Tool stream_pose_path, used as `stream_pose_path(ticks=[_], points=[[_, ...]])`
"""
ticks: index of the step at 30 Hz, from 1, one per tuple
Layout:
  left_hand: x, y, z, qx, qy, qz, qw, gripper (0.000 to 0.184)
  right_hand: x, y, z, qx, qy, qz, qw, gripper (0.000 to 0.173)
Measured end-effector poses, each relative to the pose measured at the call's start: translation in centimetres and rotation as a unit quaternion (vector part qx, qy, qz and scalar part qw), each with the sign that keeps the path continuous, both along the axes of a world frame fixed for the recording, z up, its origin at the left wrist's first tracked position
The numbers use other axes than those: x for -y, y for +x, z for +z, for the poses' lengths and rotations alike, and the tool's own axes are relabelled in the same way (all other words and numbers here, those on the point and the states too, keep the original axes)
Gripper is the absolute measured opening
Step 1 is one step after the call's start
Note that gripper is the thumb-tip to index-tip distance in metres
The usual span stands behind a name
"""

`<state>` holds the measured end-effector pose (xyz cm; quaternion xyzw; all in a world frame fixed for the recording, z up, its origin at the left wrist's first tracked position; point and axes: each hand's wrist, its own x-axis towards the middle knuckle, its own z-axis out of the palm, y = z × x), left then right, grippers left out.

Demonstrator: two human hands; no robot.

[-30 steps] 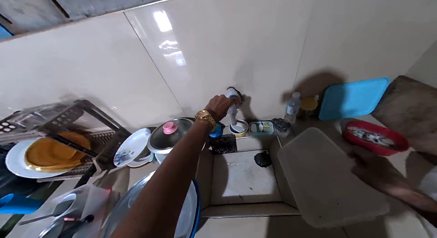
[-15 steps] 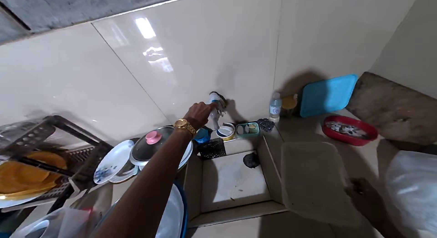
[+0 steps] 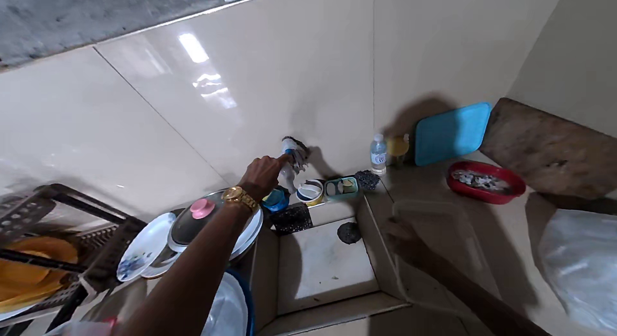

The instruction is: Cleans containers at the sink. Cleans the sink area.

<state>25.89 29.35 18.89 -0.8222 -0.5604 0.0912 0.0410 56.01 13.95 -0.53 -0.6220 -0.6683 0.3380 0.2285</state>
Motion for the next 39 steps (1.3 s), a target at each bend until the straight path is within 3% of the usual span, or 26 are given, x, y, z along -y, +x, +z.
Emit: stream_pose_path(ticks=[2, 5, 8, 12, 18, 22, 24, 26, 28, 31, 34, 37, 39], points=[[0.1, -0.1, -0.1, 0.001, 0.004, 0.001, 1.0, 0.053, -4.1, -2.3, -2.2, 0.034, -0.016, 0.13, 0.991, 0.028], [0.1, -0.2, -0.5, 0.005, 0.017, 0.001, 1.0, 0.051, -9.0, -5.3, -6.5, 0.097, -0.074, 0.201, 0.972, 0.03], [0.0, -0.4, -0.9, 0.019, 0.026, -0.002, 0.999, 0.049, -11.3, -7.6, -9.7, 0.112, -0.111, 0.183, 0.97, 0.03], [-0.3, -1.1, -1.6, 0.041, 0.044, -0.02, 0.998, 0.049, -10.4, -9.6, -8.7, 0.167, -0.147, 0.164, 0.961, 0.033], [-0.7, -1.9, -2.2, 0.057, 0.072, -0.057, 0.994, 0.049, -9.9, -10.8, -13.6, 0.14, -0.122, 0.133, 0.974, 0.046], [-0.5, -1.9, -2.0, 0.059, 0.068, -0.057, 0.994, 0.051, -7.8, -10.7, -6.2, 0.136, -0.151, 0.097, 0.974, 0.04], [-0.5, -1.9, -2.0, 0.067, 0.071, -0.056, 0.994, 0.051, -7.6, -10.6, -9.4, 0.122, -0.011, 0.061, 0.991, 0.039], [-0.5, -1.9, -2.0, 0.074, 0.072, -0.055, 0.993, 0.052, -9.2, -11.4, -10.0, 0.088, -0.131, 0.03, 0.987, 0.04], [-0.5, -1.9, -2.1, 0.075, 0.073, -0.057, 0.993, 0.052, -9.5, -12.0, -11.8, 0.039, -0.104, -0.016, 0.994, 0.035], [-0.5, -2.0, -2.1, 0.079, 0.074, -0.059, 0.992, 0.051, -10.0, -11.9, -9.9, 0.054, -0.156, 0.001, 0.986, 0.035], [-0.5, -2.0, -2.1, 0.076, 0.071, -0.054, 0.993, 0.049, -11.4, -12.2, -15.3, 0.107, -0.092, 0.045, 0.989, 0.029], [-0.5, -1.9, -2.1, 0.071, 0.072, -0.053, 0.993, 0.047, -12.3, -12.2, -14.8, 0.132, -0.154, 0.058, 0.977, 0.032], [-0.5, -1.9, -2.1, 0.068, 0.07, -0.052, 0.994, 0.048, -12.7, -11.1, -17.2, 0.09, -0.096, 0.075, 0.988, 0.028]])
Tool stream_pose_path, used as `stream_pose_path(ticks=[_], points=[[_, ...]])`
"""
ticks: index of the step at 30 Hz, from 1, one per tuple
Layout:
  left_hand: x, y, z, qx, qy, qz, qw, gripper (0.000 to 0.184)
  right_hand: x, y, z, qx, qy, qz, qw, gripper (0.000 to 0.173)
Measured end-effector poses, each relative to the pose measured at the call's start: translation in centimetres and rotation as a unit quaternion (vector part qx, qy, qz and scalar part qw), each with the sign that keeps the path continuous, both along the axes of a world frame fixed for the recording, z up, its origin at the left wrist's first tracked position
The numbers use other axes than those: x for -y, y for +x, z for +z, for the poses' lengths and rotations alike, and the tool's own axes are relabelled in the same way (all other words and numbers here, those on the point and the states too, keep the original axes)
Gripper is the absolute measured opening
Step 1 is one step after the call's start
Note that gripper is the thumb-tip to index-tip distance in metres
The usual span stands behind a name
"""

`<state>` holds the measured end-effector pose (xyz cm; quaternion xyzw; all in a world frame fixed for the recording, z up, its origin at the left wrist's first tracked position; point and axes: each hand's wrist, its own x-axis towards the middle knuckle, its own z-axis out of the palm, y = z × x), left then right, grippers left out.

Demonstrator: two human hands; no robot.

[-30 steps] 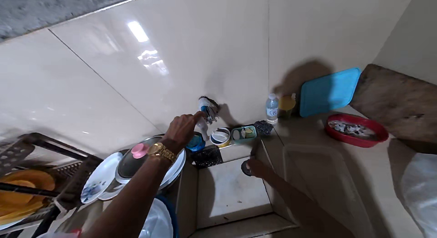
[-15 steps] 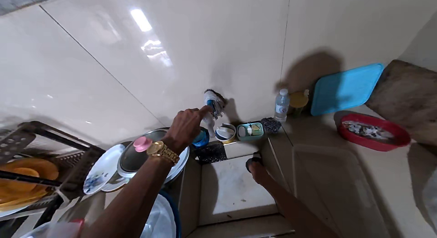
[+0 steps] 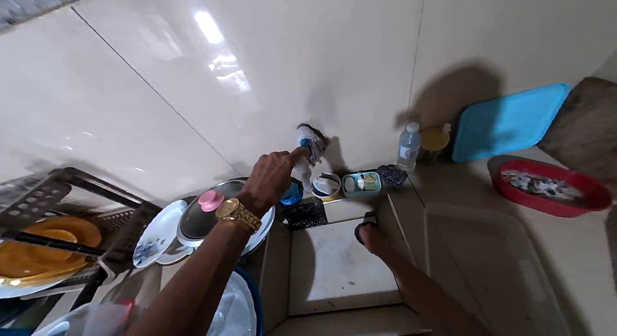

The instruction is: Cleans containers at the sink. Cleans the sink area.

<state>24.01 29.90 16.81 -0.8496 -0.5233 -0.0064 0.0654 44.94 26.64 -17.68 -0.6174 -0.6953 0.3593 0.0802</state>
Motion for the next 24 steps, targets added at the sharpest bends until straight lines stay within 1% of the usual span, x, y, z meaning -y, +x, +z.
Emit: stream_pose_path(ticks=[1, 2, 4, 5, 6, 7, 11, 14, 18, 21, 23, 24], points=[[-0.1, 0.0, -0.1, 0.001, 0.001, -0.001, 1.0, 0.049, -0.5, 0.6, -2.8, -0.06, 0.088, -0.014, 0.994, 0.027], [-0.2, -0.1, -0.1, 0.005, 0.0, -0.004, 1.0, 0.049, -1.2, 1.2, -4.0, -0.072, 0.142, -0.009, 0.987, 0.027], [-0.3, -0.3, -0.2, 0.013, 0.001, -0.015, 1.0, 0.049, -1.7, 1.5, 1.7, -0.01, -0.026, 0.015, 1.0, 0.027], [-0.3, -0.3, -0.2, 0.015, 0.002, -0.019, 1.0, 0.05, -2.1, 1.6, 3.8, 0.008, -0.076, 0.019, 0.997, 0.029], [-0.3, -0.3, -0.2, 0.012, 0.003, -0.021, 1.0, 0.051, -2.5, 1.9, 4.9, 0.01, -0.082, 0.016, 0.996, 0.028], [-0.3, -0.3, -0.1, 0.011, 0.003, -0.021, 1.0, 0.052, -2.9, 2.4, 5.4, -0.004, -0.068, 0.016, 0.998, 0.026], [-0.3, -0.3, 0.0, 0.009, 0.001, -0.018, 1.0, 0.053, -5.0, 4.6, 5.0, -0.054, -0.019, 0.034, 0.998, 0.019], [-0.5, -0.5, -0.2, 0.008, 0.008, -0.023, 1.0, 0.051, -6.4, 5.5, 4.8, -0.031, -0.018, 0.044, 0.998, 0.018], [-0.7, -0.7, -0.3, 0.01, 0.014, -0.033, 0.999, 0.052, -6.4, 5.5, 4.0, -0.026, 0.013, 0.03, 0.999, 0.013], [-0.6, -0.7, -0.3, 0.01, 0.013, -0.032, 0.999, 0.051, -5.5, 4.9, 3.4, -0.032, 0.011, -0.005, 0.999, 0.017], [-0.4, -0.6, -0.2, 0.015, 0.012, -0.027, 0.999, 0.05, -4.7, 4.2, 3.6, -0.018, 0.01, -0.026, 0.999, 0.022], [-0.4, -0.6, -0.3, 0.018, 0.015, -0.031, 0.999, 0.049, -4.3, 3.8, 3.9, -0.01, -0.007, -0.035, 0.999, 0.025]])
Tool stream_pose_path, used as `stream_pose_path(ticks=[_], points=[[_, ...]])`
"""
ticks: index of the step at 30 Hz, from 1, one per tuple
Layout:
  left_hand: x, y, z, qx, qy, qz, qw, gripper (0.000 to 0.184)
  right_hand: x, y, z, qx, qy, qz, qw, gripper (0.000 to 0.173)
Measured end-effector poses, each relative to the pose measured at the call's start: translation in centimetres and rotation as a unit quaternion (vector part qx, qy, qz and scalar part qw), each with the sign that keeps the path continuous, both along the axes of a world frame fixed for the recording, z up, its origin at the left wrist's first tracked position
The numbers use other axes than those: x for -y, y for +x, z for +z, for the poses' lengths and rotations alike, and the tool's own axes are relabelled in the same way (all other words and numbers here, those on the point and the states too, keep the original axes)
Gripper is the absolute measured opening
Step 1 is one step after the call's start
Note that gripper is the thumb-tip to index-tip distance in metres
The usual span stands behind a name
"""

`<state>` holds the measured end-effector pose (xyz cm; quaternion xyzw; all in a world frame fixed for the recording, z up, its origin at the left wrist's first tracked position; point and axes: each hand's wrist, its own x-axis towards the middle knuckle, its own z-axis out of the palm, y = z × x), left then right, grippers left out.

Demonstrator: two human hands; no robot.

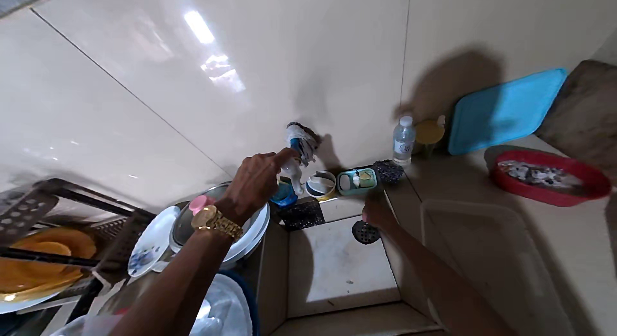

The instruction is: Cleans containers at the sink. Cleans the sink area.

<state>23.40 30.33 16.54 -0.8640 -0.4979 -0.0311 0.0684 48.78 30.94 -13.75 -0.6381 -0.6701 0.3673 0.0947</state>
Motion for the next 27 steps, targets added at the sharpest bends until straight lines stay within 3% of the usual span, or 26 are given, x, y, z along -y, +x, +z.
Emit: stream_pose_path(ticks=[8, 12, 17, 27], points=[[-0.2, -0.3, -0.1, 0.006, 0.007, -0.019, 1.0, 0.047, 2.9, -2.8, 0.6, 0.058, -0.039, -0.075, 0.995, 0.031], [-0.2, -0.3, -0.1, 0.006, 0.004, -0.021, 1.0, 0.046, 4.1, -3.6, 0.7, 0.069, -0.044, -0.065, 0.995, 0.031], [-0.4, -0.3, -0.2, 0.001, -0.006, -0.006, 1.0, 0.05, 4.4, -4.7, -3.6, 0.067, 0.018, -0.074, 0.995, 0.024], [-0.2, -0.1, 0.0, 0.009, -0.009, -0.009, 1.0, 0.049, 4.0, -4.3, -4.1, 0.083, 0.035, -0.005, 0.996, 0.032]])
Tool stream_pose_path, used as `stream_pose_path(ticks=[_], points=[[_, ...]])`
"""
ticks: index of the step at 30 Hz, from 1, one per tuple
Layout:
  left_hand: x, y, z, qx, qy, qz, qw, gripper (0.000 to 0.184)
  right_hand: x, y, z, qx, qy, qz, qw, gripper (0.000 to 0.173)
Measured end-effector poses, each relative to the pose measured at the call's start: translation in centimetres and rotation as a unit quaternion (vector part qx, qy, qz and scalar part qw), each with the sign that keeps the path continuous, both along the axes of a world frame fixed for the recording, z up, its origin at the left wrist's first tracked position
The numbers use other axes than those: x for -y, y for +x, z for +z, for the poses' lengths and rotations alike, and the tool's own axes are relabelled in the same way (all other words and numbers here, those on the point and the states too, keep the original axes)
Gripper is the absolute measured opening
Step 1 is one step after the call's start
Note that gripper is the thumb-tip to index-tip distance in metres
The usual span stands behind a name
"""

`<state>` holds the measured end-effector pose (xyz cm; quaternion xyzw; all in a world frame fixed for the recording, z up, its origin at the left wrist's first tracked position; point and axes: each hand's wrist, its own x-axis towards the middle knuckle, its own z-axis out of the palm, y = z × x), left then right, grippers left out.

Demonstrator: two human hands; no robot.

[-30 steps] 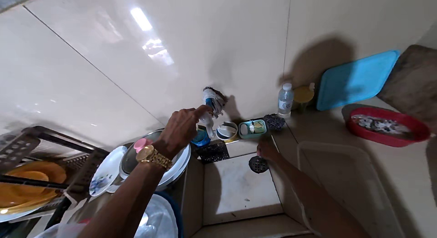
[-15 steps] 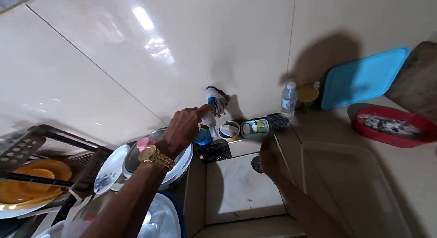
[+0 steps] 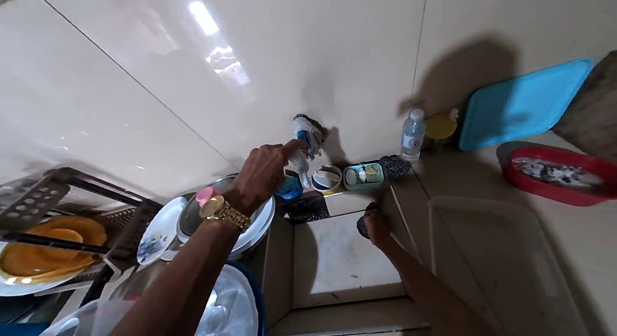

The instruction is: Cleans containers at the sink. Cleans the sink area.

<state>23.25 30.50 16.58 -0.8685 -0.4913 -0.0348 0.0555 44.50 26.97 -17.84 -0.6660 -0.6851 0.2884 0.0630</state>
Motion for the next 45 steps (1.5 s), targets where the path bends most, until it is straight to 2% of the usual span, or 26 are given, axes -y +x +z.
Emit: stream_pose_path(ticks=[9, 12, 17, 22, 27, 29, 32, 35, 41, 45], points=[[-0.2, -0.2, 0.0, -0.008, 0.001, -0.007, 1.0, 0.046, -0.5, 1.2, 1.5, 0.004, -0.024, 0.087, 0.996, 0.029], [-0.1, -0.1, 0.0, -0.007, -0.003, -0.006, 1.0, 0.047, -1.3, 1.4, 1.5, 0.003, -0.026, 0.101, 0.995, 0.023], [-0.1, -0.2, -0.1, -0.009, 0.002, -0.007, 1.0, 0.05, -2.0, 2.0, 1.9, -0.029, -0.023, 0.132, 0.99, 0.021], [-0.1, -0.1, 0.0, -0.005, -0.005, -0.003, 1.0, 0.047, -2.5, 2.4, 1.7, -0.061, -0.03, 0.122, 0.99, 0.021], [-0.1, -0.1, 0.0, 0.003, -0.011, -0.005, 1.0, 0.049, -2.9, 2.1, 1.1, -0.057, -0.03, 0.114, 0.991, 0.021], [-0.1, -0.1, 0.0, 0.002, -0.012, -0.004, 1.0, 0.049, -3.6, 1.9, 0.9, -0.024, -0.045, 0.094, 0.994, 0.02], [-0.2, -0.1, -0.1, 0.003, -0.01, -0.005, 1.0, 0.051, -4.5, 2.5, 2.5, -0.057, -0.078, 0.061, 0.993, 0.026], [0.0, -0.1, 0.0, 0.008, -0.007, -0.005, 1.0, 0.052, -6.2, 3.7, 2.6, -0.077, -0.064, 0.065, 0.993, 0.019], [-0.2, -0.3, -0.3, 0.008, 0.004, -0.012, 1.0, 0.046, -6.0, 4.4, 3.7, -0.128, -0.06, 0.047, 0.989, 0.015], [-0.1, -0.1, -0.2, 0.005, 0.001, -0.006, 1.0, 0.047, -3.5, 3.0, 4.2, -0.055, -0.061, 0.023, 0.996, 0.024]])
